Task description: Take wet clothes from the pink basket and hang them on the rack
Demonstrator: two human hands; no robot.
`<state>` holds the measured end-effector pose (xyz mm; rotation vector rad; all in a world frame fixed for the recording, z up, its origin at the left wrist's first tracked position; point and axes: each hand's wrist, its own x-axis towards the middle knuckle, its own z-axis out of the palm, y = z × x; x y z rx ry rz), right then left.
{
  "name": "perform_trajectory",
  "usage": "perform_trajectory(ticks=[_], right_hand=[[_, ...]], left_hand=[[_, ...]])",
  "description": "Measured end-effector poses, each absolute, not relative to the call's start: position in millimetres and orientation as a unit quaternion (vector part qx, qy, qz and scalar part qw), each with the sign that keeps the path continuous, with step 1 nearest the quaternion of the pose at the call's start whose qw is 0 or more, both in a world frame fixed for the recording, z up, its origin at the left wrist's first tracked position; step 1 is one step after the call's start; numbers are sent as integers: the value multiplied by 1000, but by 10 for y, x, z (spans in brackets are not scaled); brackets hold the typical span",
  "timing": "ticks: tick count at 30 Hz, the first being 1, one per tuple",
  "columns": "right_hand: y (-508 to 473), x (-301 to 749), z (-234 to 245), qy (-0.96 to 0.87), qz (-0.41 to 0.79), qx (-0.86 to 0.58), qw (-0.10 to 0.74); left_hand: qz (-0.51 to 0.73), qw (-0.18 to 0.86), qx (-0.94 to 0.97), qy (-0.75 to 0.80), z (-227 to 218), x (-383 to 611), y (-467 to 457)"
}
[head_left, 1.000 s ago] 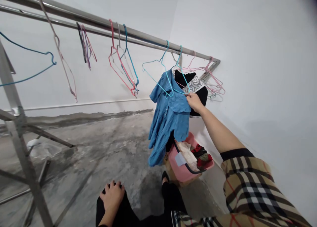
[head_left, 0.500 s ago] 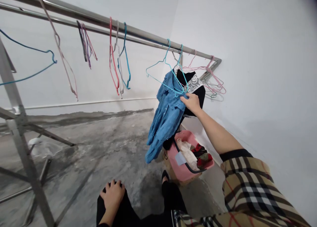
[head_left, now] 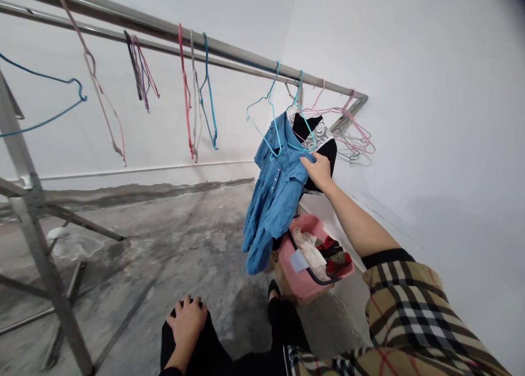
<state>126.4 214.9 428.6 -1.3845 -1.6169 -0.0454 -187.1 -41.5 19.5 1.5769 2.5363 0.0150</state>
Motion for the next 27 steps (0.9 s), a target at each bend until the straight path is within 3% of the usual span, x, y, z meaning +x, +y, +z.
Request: perform_trajectory(ticks=[4,10,12,16,21,27], right_hand=[[2137,1273,4258,-660,-25,-542,519],[2262,1305,4249,-619,209,-479,586],[2286,1324,4264,-597,229,-487,595],[2241,1348,4271,-617,41,-539,572],[2146,1321,4196,-679,-193,-548,447],[2202,1414,4084,-717,-236,-553,353]], left_hand=[[7,78,527,846,183,-1878,-405],[0,87,520,850,195,-1877,-404],[1,85,521,849,208,-1870,-407],[6,74,524,849,204,-1866,-410],[6,80,524,848,175,-1882,-404],[-7,88,523,848,220,-1869,-406]])
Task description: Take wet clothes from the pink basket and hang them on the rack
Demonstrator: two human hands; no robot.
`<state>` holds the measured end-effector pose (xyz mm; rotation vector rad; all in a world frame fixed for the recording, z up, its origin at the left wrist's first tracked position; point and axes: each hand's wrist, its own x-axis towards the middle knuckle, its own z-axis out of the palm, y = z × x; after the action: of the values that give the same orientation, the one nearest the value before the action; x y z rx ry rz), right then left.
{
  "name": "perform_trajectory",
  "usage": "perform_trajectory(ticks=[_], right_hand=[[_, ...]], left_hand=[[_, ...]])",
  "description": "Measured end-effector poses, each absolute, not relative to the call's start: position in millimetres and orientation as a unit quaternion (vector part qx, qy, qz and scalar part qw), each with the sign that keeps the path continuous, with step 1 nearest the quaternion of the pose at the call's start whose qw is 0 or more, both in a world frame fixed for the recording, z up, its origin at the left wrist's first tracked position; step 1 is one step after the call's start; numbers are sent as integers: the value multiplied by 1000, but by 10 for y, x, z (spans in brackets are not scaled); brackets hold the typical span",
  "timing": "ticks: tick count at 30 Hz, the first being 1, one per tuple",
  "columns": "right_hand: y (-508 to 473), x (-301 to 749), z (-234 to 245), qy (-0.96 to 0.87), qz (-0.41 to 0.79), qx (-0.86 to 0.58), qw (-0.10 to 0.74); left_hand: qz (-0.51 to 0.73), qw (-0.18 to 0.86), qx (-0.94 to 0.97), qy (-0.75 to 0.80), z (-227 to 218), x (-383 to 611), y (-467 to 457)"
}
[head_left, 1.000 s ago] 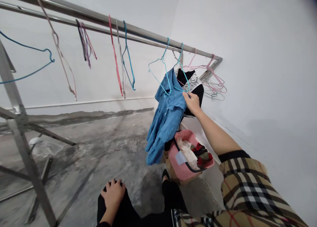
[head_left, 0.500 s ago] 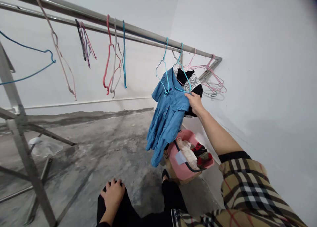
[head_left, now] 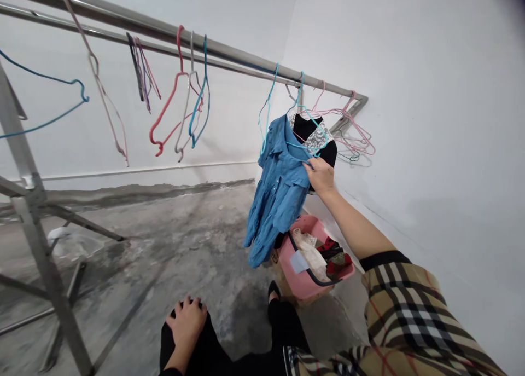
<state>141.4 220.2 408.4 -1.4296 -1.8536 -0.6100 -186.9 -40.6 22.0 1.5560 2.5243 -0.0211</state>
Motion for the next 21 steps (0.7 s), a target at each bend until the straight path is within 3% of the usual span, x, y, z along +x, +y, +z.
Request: perform_trajectory(ticks=[6,10,16,21], right_hand=[[2198,1560,3857,-724,-100,-577,363],[2043,1702,3807,-690,-52,-586,423],[1739,2171,4382,-583,-134,-588,545],[1716,2703,5094,-462,-259,-676,512]], left_hand=[[-2,86,524,847,205,-1870,-395],[6,87,523,848,171,-1887,-402],[7,86,529,844,195,-1895,-396],[15,105,529,842,208,-1874,-351]])
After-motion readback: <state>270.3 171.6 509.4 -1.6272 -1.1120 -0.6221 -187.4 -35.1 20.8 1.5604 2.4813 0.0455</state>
